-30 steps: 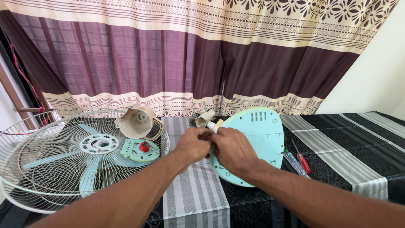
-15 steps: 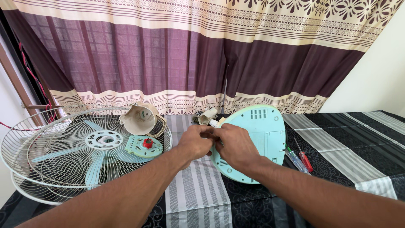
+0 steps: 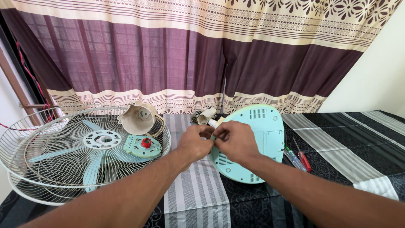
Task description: The person uses a screwdriver to remove screws from the back cover of a light blue electric fan. They unscrew multiple fasteners, set them aside, and detach the rear housing, exposing internal wiring and components.
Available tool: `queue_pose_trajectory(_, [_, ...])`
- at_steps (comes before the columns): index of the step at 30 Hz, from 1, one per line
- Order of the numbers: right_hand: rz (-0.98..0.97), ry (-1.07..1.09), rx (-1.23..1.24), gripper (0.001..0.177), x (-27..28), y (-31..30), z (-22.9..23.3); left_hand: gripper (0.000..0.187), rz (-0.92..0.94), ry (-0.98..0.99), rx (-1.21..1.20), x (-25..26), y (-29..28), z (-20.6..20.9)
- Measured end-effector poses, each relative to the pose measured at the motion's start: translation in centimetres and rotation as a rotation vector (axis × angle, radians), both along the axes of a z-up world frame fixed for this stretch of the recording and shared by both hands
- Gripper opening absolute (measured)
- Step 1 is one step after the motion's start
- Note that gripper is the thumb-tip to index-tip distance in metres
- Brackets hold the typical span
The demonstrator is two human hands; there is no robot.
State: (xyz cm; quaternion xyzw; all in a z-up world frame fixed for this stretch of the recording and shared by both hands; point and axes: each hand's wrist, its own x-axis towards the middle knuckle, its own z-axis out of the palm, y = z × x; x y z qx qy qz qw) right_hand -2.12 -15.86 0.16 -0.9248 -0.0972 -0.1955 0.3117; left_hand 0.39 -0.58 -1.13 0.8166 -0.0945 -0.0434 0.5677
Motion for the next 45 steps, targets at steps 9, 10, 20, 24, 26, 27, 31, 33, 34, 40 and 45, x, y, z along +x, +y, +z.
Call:
queue_pose_trajectory(9, [-0.026,0.171,0.714,0.024,-1.8,-3.1,1.2,0.032,0.049,-0.252,0.04,-1.2,-0.6,-0.2])
queue_pose_trajectory(10, [-0.025,0.169,0.728,0.024,-2.0,-3.4,1.4,0.029,0.035,-0.248,0.004,-1.5,-0.9,0.1])
queue_pose_trajectory(20, [-0.031,0.135,0.789,0.027,-3.7,-5.3,2.8,0.021,-0.069,-0.212,-0.194,-3.3,-3.1,2.4])
queue_pose_trajectory(24, [-0.039,0.14,0.794,0.026,-4.4,-5.9,3.2,0.022,-0.103,-0.099,-0.254,-3.8,-4.2,3.3])
queue_pose_trajectory(26, [-0.053,0.148,0.818,0.027,-4.8,-6.3,3.4,0.022,-0.109,-0.081,-0.227,-4.1,-4.6,3.7])
queue_pose_trajectory(27, [-0.06,0.152,0.83,0.027,-5.0,-6.5,3.5,0.022,-0.112,-0.072,-0.214,-4.2,-4.9,3.8])
queue_pose_trajectory(31, [-0.089,0.138,0.862,0.028,-5.6,-7.7,3.8,0.021,-0.133,-0.063,-0.207,-4.6,-6.1,4.2])
queue_pose_trajectory(33, [-0.097,0.134,0.865,0.028,-5.9,-8.4,3.7,0.021,-0.147,-0.085,-0.183,-4.7,-6.8,4.1])
queue_pose_trajectory(34, [-0.087,0.123,0.866,0.028,-6.0,-8.8,3.7,0.02,-0.15,-0.083,-0.187,-4.8,-7.2,4.1])
queue_pose_trajectory(40, [-0.075,0.099,0.882,0.03,-6.5,-11.4,3.6,0.017,-0.173,-0.081,-0.195,-4.9,-10.2,4.1])
queue_pose_trajectory(45, [-0.11,0.101,0.868,0.032,-6.9,-14.4,3.1,0.018,-0.13,-0.114,-0.161,-5.0,-13.4,4.0])
